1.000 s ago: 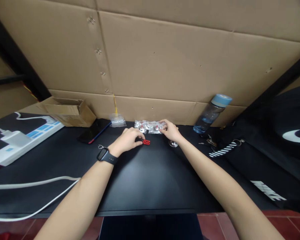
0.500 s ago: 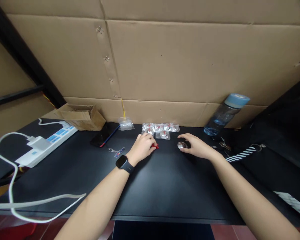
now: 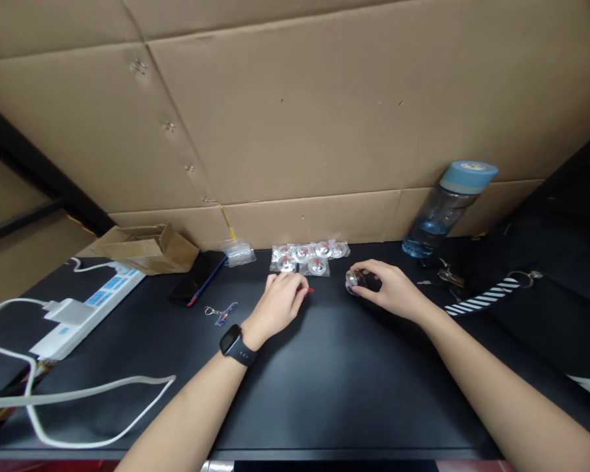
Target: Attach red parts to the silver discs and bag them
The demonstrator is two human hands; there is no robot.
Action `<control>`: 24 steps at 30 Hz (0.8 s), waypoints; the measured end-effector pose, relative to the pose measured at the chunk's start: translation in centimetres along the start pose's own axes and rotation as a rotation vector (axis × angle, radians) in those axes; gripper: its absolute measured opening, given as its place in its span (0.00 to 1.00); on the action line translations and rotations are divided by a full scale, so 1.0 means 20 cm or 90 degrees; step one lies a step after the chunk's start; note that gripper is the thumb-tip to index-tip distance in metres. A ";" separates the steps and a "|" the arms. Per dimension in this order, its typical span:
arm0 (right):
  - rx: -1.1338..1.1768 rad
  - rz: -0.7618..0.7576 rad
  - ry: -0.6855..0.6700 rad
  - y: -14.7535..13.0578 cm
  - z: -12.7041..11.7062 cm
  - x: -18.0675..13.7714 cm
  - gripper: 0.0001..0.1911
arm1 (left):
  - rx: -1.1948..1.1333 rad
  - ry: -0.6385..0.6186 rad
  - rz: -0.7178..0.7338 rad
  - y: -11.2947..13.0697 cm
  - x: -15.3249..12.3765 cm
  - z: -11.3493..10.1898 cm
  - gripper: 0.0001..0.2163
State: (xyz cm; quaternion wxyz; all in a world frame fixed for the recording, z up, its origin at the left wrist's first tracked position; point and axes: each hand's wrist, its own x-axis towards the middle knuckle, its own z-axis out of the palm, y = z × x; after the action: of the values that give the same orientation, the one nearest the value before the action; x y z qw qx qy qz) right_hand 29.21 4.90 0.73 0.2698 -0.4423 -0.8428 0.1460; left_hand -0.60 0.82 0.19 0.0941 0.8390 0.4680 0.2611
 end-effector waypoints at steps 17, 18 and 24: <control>0.333 -0.109 0.121 -0.35 0.16 -0.08 0.24 | -0.199 0.093 -0.099 0.18 -0.03 0.04 0.03; 0.337 -0.111 0.119 -0.36 0.16 -0.08 0.24 | -0.215 0.091 -0.091 0.19 -0.03 0.04 0.03; 0.339 -0.126 0.111 -0.37 0.17 -0.10 0.24 | -0.185 0.089 -0.093 0.22 -0.04 0.04 0.03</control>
State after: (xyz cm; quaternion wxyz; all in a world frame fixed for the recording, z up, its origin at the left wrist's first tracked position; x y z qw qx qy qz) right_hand 23.27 -0.86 0.89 0.4607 -0.2826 -0.7874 0.2965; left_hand 2.77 -2.14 1.08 0.2000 0.7602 0.4905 0.3762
